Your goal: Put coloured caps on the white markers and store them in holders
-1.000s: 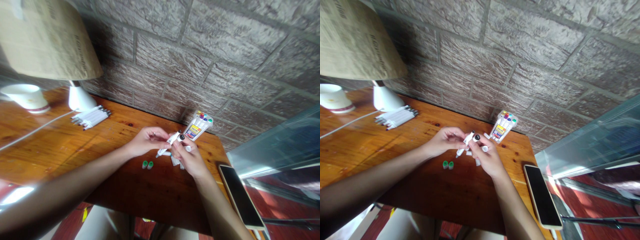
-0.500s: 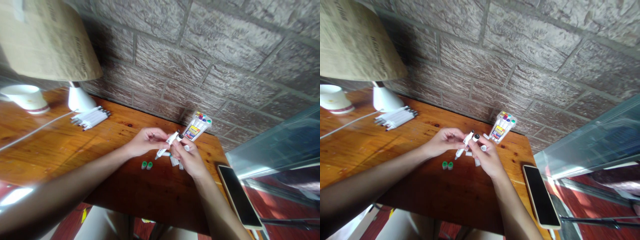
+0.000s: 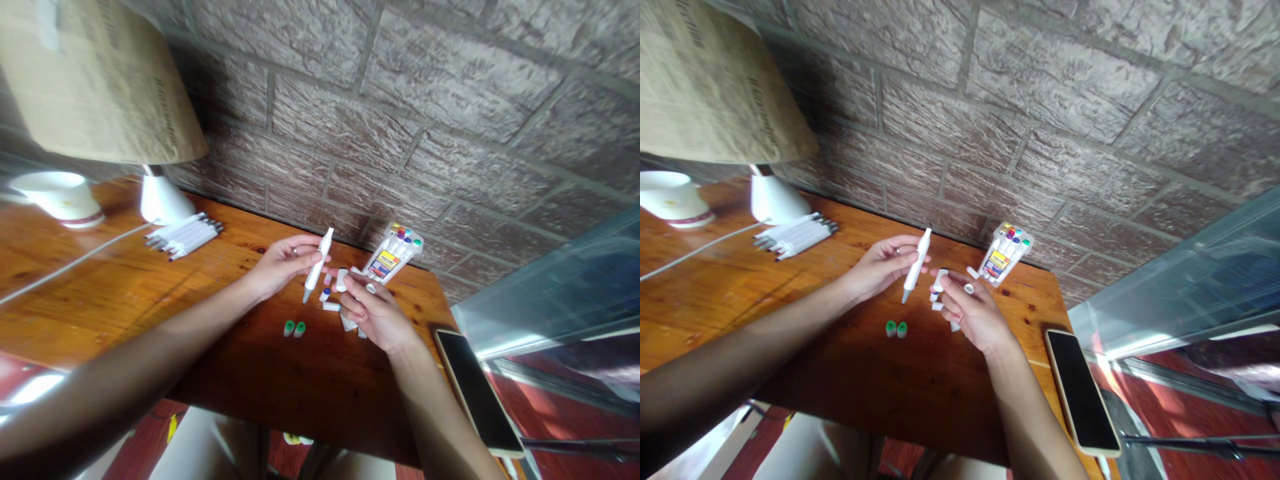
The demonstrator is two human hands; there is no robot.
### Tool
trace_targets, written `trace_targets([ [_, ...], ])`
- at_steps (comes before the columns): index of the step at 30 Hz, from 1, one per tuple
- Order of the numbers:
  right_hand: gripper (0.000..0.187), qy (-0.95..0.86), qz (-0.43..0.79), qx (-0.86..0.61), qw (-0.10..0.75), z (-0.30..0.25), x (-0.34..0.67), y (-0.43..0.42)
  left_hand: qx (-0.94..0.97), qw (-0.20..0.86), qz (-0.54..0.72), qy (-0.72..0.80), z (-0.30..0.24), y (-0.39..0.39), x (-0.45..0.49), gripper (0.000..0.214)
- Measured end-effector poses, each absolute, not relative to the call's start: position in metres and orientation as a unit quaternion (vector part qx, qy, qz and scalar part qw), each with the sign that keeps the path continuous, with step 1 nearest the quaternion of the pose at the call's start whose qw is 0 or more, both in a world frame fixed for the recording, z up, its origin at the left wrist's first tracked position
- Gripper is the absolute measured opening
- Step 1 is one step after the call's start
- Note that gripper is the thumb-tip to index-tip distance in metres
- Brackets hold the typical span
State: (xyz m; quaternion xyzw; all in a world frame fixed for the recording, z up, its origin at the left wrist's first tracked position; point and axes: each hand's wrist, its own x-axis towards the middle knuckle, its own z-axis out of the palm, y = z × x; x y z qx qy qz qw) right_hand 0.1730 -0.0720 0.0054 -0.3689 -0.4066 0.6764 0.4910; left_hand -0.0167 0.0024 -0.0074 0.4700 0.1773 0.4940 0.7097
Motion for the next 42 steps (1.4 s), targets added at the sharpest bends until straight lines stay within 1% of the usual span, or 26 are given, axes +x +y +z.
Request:
trace_targets([
  [3,0.027,-0.362,0.718,-0.344,0.485,0.006,0.172,-0.072,0.432,0.731,0.493,0.188,-0.007,0.003,-0.017,0.034],
  [7,0.03,-0.291,0.757,-0.331,0.482,0.007,0.171,-0.07,0.412,0.744,0.484,0.205,-0.007,0.004,-0.016,0.024],
  [10,0.029,-0.268,0.768,-0.327,0.481,0.008,0.171,-0.07,0.404,0.749,0.476,0.223,-0.006,0.004,-0.016,0.016],
  [13,0.03,-0.285,0.755,-0.338,0.485,0.008,0.17,-0.071,0.394,0.752,0.477,0.225,-0.005,0.004,-0.016,0.011],
  [16,0.032,-0.353,0.694,-0.376,0.502,0.005,0.171,-0.072,0.39,0.752,0.481,0.226,-0.005,0.005,-0.017,0.012],
  [18,0.031,-0.442,0.619,-0.423,0.492,0.003,0.171,-0.073,0.388,0.752,0.484,0.223,-0.006,0.006,-0.018,0.012],
  [22,0.021,-0.652,0.414,-0.492,0.401,-0.007,0.17,-0.073,0.384,0.755,0.489,0.207,-0.006,0.009,-0.019,0.012],
  [25,0.014,-0.734,0.329,-0.487,0.342,-0.015,0.17,-0.072,0.384,0.755,0.491,0.204,-0.006,0.01,-0.019,0.013],
  [28,0.01,-0.771,0.299,-0.472,0.305,-0.021,0.171,-0.071,0.381,0.749,0.496,0.218,-0.006,0.01,-0.019,0.013],
  [31,0.011,-0.796,0.267,-0.471,0.272,-0.023,0.173,-0.071,0.381,0.745,0.498,0.226,-0.006,0.01,-0.019,0.012],
  [36,0.011,-0.808,0.247,-0.471,0.252,-0.021,0.173,-0.071,0.383,0.747,0.496,0.22,-0.006,0.011,-0.02,0.012],
  [38,0.016,-0.803,0.258,-0.477,0.249,-0.022,0.173,-0.071,0.382,0.749,0.495,0.216,-0.005,0.01,-0.02,0.012],
  [41,0.031,-0.79,0.291,-0.477,0.252,-0.026,0.176,-0.07,0.381,0.75,0.497,0.212,-0.004,0.01,-0.02,0.011],
  [42,0.032,-0.787,0.304,-0.472,0.256,-0.027,0.177,-0.07,0.381,0.749,0.498,0.212,-0.004,0.01,-0.02,0.011],
])
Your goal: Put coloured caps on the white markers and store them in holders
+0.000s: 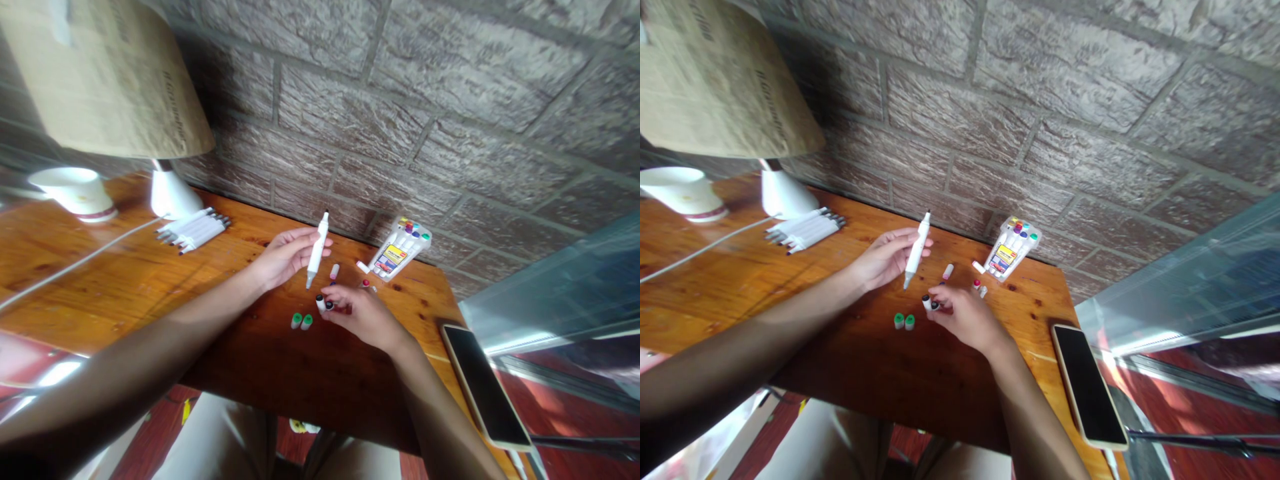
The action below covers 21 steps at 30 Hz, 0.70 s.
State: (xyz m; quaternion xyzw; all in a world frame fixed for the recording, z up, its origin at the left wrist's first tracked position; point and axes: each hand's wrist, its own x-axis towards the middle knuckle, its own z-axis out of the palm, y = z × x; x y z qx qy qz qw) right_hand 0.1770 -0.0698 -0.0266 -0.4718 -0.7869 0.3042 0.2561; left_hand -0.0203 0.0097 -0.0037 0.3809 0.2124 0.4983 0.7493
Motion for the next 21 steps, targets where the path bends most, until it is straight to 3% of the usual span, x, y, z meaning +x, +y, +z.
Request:
trace_targets([
  [5,0.029,-0.778,0.351,-0.446,0.271,-0.014,0.191,-0.069,0.383,0.744,0.501,0.222,-0.004,0.01,-0.021,0.01],
  [12,0.036,-0.644,0.384,-0.499,0.435,0.019,0.229,-0.067,0.388,0.73,0.506,0.245,-0.003,0.012,-0.021,0.008],
  [21,0.015,-0.791,0.357,-0.449,0.211,-0.005,0.203,-0.071,0.382,0.735,0.509,0.232,-0.003,0.011,-0.021,0.007],
])
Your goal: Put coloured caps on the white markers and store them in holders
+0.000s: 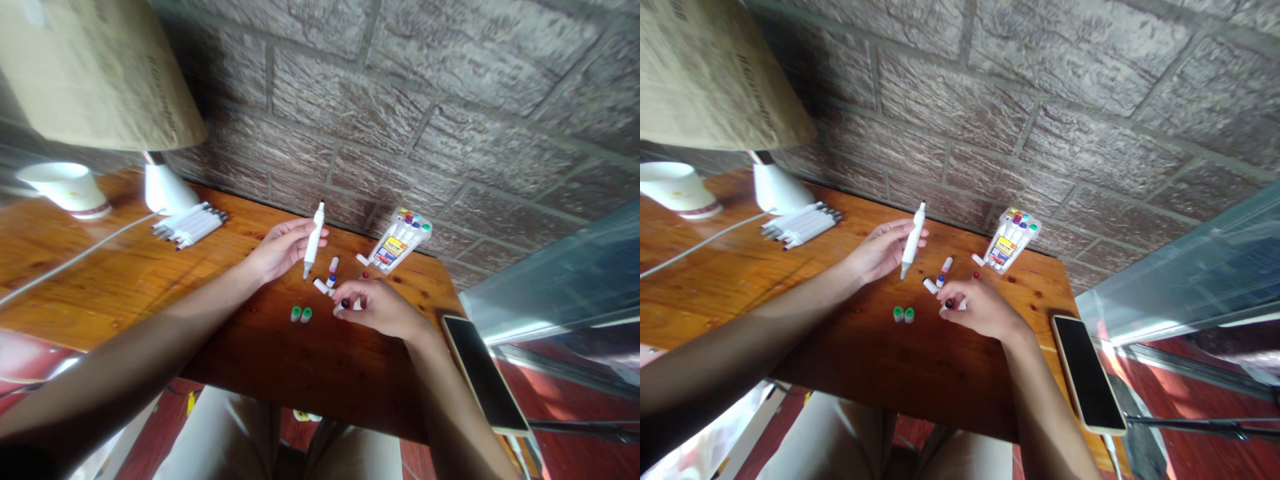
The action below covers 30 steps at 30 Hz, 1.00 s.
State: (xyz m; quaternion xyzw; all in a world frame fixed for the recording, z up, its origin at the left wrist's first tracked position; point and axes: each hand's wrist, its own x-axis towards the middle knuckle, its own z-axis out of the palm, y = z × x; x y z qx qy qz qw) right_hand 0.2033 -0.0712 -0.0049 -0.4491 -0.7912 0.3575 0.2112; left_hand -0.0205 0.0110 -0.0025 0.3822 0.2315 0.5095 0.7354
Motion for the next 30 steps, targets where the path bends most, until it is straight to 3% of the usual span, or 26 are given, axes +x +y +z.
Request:
trace_targets([
  [6,0.026,-0.794,0.341,-0.446,0.235,-0.002,0.198,-0.072,0.376,0.737,0.512,0.232,-0.001,0.01,-0.021,0.009],
  [10,0.023,-0.769,0.245,-0.508,0.302,-0.004,0.187,-0.069,0.378,0.738,0.508,0.232,-0.001,0.01,-0.02,0.008],
  [14,0.015,-0.754,0.209,-0.551,0.291,-0.017,0.173,-0.06,0.382,0.732,0.509,0.243,-0.003,0.011,-0.02,0.009],
  [22,0.008,-0.745,0.279,-0.538,0.279,-0.031,0.167,-0.047,0.386,0.733,0.507,0.237,-0.003,0.01,-0.019,0.01],
  [30,0.024,-0.747,0.319,-0.497,0.306,-0.03,0.177,-0.043,0.388,0.725,0.512,0.249,-0.003,0.01,-0.02,0.011],
])
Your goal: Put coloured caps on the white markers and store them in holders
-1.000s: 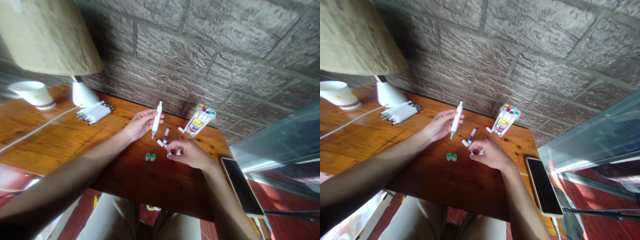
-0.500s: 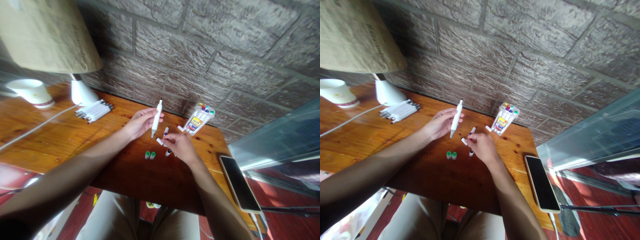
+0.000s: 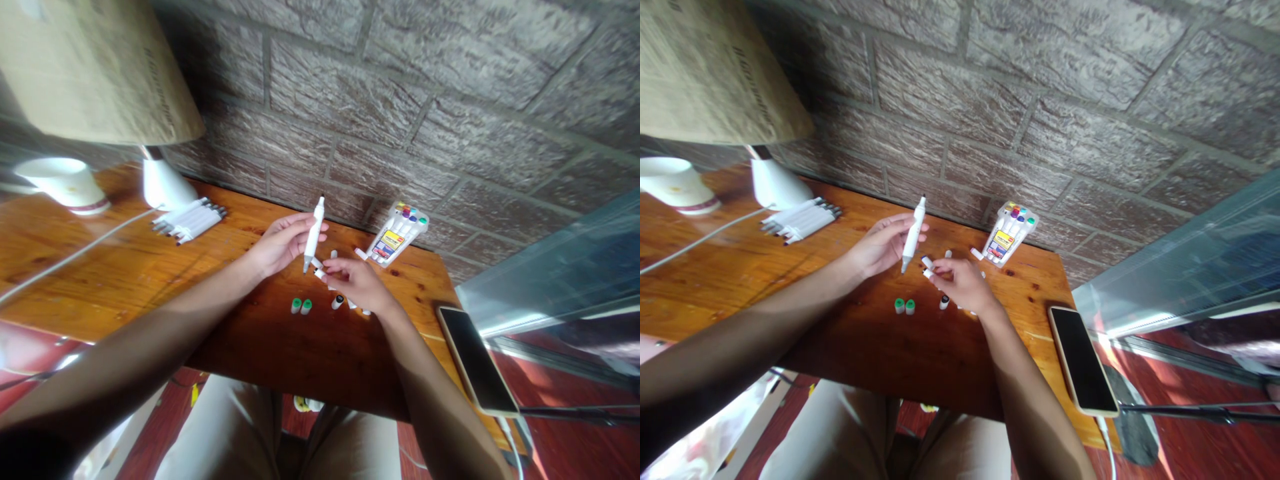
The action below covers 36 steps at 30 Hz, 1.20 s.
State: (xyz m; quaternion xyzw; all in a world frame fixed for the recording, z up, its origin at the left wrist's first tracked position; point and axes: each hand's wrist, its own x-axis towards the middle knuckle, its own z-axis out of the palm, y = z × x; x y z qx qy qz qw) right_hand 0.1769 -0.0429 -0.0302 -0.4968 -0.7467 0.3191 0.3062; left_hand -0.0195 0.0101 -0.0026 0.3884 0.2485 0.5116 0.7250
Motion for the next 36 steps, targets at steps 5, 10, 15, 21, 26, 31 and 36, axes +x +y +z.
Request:
trace_targets([
  [5,0.028,-0.764,0.294,-0.483,0.311,-0.023,0.187,-0.045,0.386,0.725,0.513,0.248,-0.002,0.011,-0.02,0.011],
  [10,0.02,-0.779,0.337,-0.426,0.312,-0.028,0.188,-0.044,0.383,0.73,0.512,0.243,-0.002,0.011,-0.019,0.009],
  [15,0.021,-0.782,0.368,-0.419,0.278,-0.03,0.188,-0.044,0.376,0.729,0.517,0.245,-0.001,0.011,-0.019,0.011],
  [21,0.026,-0.778,0.366,-0.434,0.268,-0.021,0.192,-0.045,0.381,0.736,0.505,0.241,-0.004,0.011,-0.02,0.009],
  [26,0.029,-0.67,0.443,-0.442,0.4,-0.007,0.194,-0.048,0.389,0.759,0.467,0.234,-0.008,0.009,-0.019,0.014],
  [31,0.025,-0.542,0.57,-0.394,0.475,-0.009,0.181,-0.05,0.407,0.776,0.427,0.223,-0.013,0.004,-0.015,0.021],
  [36,0.032,-0.497,0.607,-0.384,0.487,-0.014,0.168,-0.052,0.425,0.769,0.426,0.216,-0.015,0.001,-0.012,0.028],
])
